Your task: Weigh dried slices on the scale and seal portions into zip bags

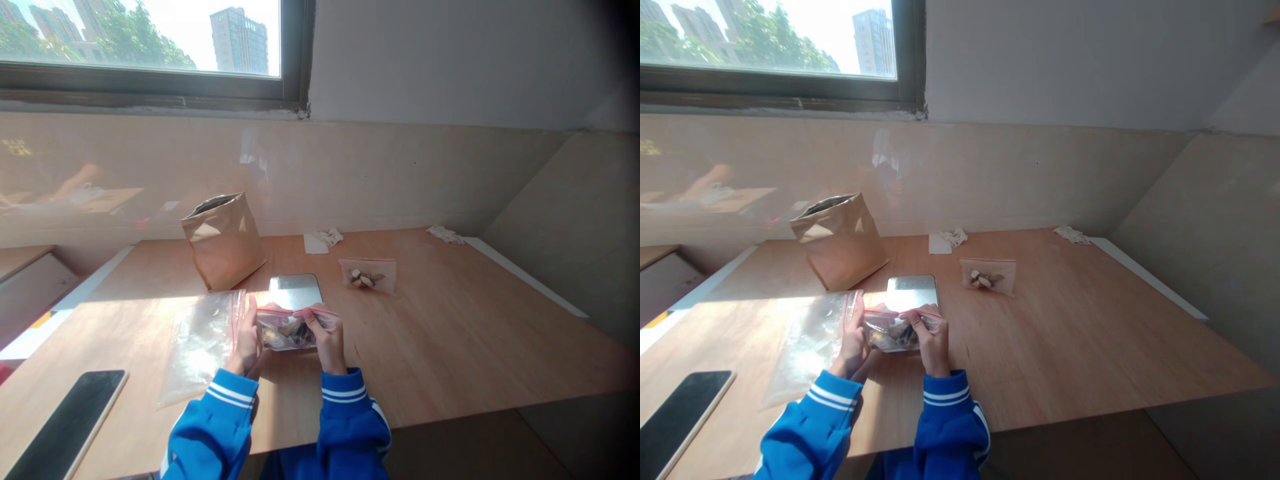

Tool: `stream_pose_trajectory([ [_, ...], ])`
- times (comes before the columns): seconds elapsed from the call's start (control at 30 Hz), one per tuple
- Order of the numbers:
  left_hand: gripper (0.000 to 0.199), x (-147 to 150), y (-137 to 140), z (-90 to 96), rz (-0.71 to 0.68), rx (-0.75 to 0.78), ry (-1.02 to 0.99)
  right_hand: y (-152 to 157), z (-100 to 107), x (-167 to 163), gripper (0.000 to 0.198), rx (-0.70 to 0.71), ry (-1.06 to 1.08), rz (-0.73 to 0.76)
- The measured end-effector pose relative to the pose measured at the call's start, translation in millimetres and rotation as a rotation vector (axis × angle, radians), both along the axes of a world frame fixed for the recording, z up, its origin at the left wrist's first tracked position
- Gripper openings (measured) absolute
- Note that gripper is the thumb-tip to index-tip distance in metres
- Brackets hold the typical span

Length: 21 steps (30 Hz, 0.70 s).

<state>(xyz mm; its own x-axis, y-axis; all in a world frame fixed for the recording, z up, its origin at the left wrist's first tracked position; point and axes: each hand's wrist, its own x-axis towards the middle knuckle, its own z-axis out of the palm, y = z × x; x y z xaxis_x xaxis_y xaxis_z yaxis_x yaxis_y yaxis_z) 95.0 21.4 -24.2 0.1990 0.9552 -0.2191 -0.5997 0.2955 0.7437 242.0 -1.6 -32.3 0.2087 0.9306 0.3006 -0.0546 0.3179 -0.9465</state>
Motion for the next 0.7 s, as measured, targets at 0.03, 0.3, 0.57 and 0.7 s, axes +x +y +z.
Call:
stream_pose_trajectory([
  [0.03, 0.044, 0.2, -0.2, 0.9, -0.007, -0.009, 0.006, -0.2, -0.2, -0.4, 0.031, -0.001, -0.003, -0.007],
  [0.3, 0.064, -1.0, -0.6, 7.0, 0.056, -0.017, 0.017, -6.0, 5.7, -4.5, 0.066, -0.184, 0.144, -0.059],
  [0.57, 0.051, 2.3, -4.2, 8.1, 0.000, -0.041, 0.055, -5.2, 4.2, -4.2, 0.072, -0.237, 0.115, -0.110],
  [0.7, 0.053, 1.4, -3.5, 8.0, 0.005, -0.069, 0.077, -6.1, 5.7, -6.6, 0.075, -0.205, 0.206, -0.058],
])
